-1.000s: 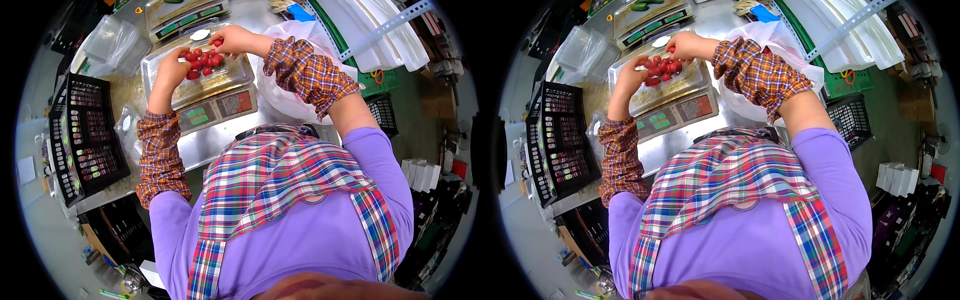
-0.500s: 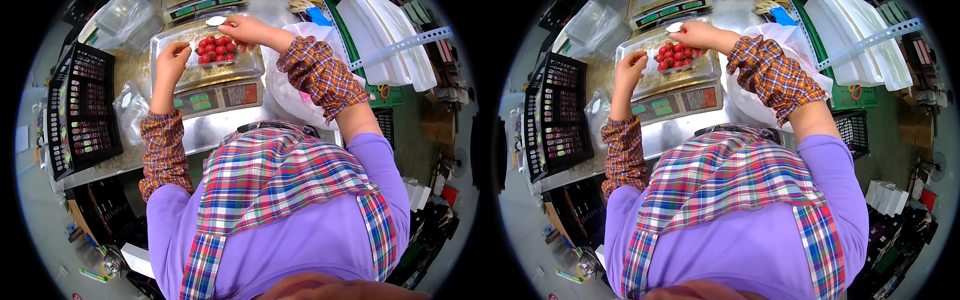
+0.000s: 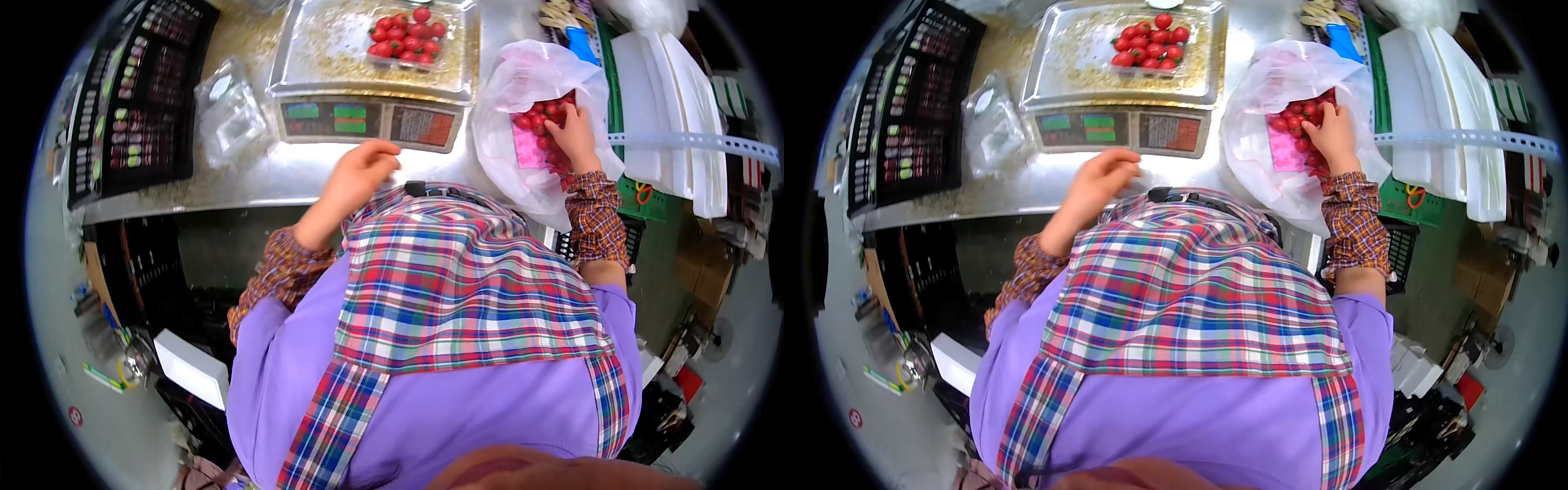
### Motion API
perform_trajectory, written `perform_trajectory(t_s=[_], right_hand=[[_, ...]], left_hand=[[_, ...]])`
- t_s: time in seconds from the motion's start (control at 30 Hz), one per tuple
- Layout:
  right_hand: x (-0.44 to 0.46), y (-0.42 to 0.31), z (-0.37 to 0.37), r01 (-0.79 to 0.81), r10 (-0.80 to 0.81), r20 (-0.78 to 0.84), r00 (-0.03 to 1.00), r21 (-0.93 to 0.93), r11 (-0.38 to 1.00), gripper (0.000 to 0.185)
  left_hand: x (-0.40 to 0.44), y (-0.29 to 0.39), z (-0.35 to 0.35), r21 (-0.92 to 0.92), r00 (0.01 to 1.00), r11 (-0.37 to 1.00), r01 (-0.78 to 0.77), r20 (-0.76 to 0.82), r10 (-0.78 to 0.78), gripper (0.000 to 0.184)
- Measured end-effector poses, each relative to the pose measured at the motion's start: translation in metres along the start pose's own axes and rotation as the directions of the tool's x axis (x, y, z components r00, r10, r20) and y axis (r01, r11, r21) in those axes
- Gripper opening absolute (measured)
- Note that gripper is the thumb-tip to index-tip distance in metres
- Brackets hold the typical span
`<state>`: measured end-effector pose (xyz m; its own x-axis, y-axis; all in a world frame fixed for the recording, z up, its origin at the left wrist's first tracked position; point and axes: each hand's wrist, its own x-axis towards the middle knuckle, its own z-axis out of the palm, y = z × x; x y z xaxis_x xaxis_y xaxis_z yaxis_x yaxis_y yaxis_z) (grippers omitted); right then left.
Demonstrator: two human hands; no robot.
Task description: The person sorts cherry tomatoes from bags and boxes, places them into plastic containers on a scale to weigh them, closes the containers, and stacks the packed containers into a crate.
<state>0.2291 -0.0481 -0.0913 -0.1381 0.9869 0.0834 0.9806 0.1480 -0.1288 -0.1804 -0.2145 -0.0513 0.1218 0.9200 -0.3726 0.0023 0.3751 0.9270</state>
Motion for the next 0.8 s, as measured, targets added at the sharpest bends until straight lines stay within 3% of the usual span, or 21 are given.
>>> perform_trajectory(t_s=[0.1, 0.13, 0.23, 0.37, 0.4, 0.43, 0.5, 0.6, 0.67, 0.7, 0.77, 0.8], right_hand=[[-0.003, -0.003, 0.035, 0.08, -0.076, -0.141, 0.987, 0.029, 0.996, 0.043], [-0.008, -0.009, 0.043, 0.03, -0.03, -0.201, 0.979, -0.005, 1.0, 0.041], [-0.02, -0.016, 0.049, 0.087, -0.056, -0.242, 0.969, 0.12, 0.989, 0.04], [-0.044, -0.052, 0.027, 0.136, -0.125, -0.09, 0.988, 0.121, 0.983, 0.038], [-0.045, -0.057, 0.026, 0.127, -0.129, -0.001, 0.992, 0.196, 0.972, 0.037], [-0.046, -0.053, 0.036, 0.188, -0.185, -0.038, 0.982, 0.136, 0.973, 0.034], [-0.043, -0.047, 0.027, 0.159, -0.18, 0.056, 0.982, 0.268, 0.95, 0.031], [-0.05, -0.034, 0.031, 0.169, -0.2, 0.041, 0.979, 0.382, 0.908, 0.03], [-0.058, -0.04, 0.024, 0.141, -0.183, 0.073, 0.98, 0.388, 0.911, 0.035], [-0.062, -0.044, 0.021, 0.144, -0.181, 0.071, 0.981, 0.363, 0.921, 0.038], [-0.064, -0.041, 0.029, 0.123, -0.138, 0.027, 0.99, 0.31, 0.943, 0.043], [-0.064, -0.041, 0.032, 0.072, -0.075, -0.001, 0.997, 0.297, 0.952, 0.041]], left_hand=[[-0.001, -0.005, 0.031, -0.019, 0.987, 0.999, 0.051, 0.152, -0.047, 0.019], [-0.002, -0.001, 0.036, -0.046, 0.983, 0.997, 0.066, 0.177, -0.057, 0.018], [0.003, -0.006, 0.032, -0.034, 0.987, 0.999, 0.034, 0.161, -0.028, 0.018], [0.007, -0.013, 0.029, 0.075, 0.986, 0.997, 0.032, 0.16, -0.044, 0.02], [0.007, -0.012, 0.028, 0.052, 0.986, 0.997, 0.048, 0.157, -0.056, 0.02], [0.007, -0.01, 0.029, 0.028, 0.985, 0.998, 0.064, 0.157, -0.068, 0.02], [0.012, -0.008, 0.036, -0.001, 0.98, 0.996, 0.085, 0.18, -0.084, 0.019], [0.032, -0.007, 0.045, 0.166, 0.979, 0.983, -0.08, 0.198, 0.046, 0.02], [0.046, 0.011, 0.06, 0.404, 0.932, 0.848, -0.342, 0.26, 0.251, 0.018], [0.052, 0.022, 0.071, 0.51, 0.869, 0.705, -0.493, 0.333, 0.367, 0.017], [0.063, 0.038, 0.099, 0.695, 0.71, 0.281, -0.661, 0.459, 0.535, 0.016], [0.077, 0.041, 0.118, 0.645, 0.72, 0.344, -0.682, 0.511, 0.47, 0.015]])
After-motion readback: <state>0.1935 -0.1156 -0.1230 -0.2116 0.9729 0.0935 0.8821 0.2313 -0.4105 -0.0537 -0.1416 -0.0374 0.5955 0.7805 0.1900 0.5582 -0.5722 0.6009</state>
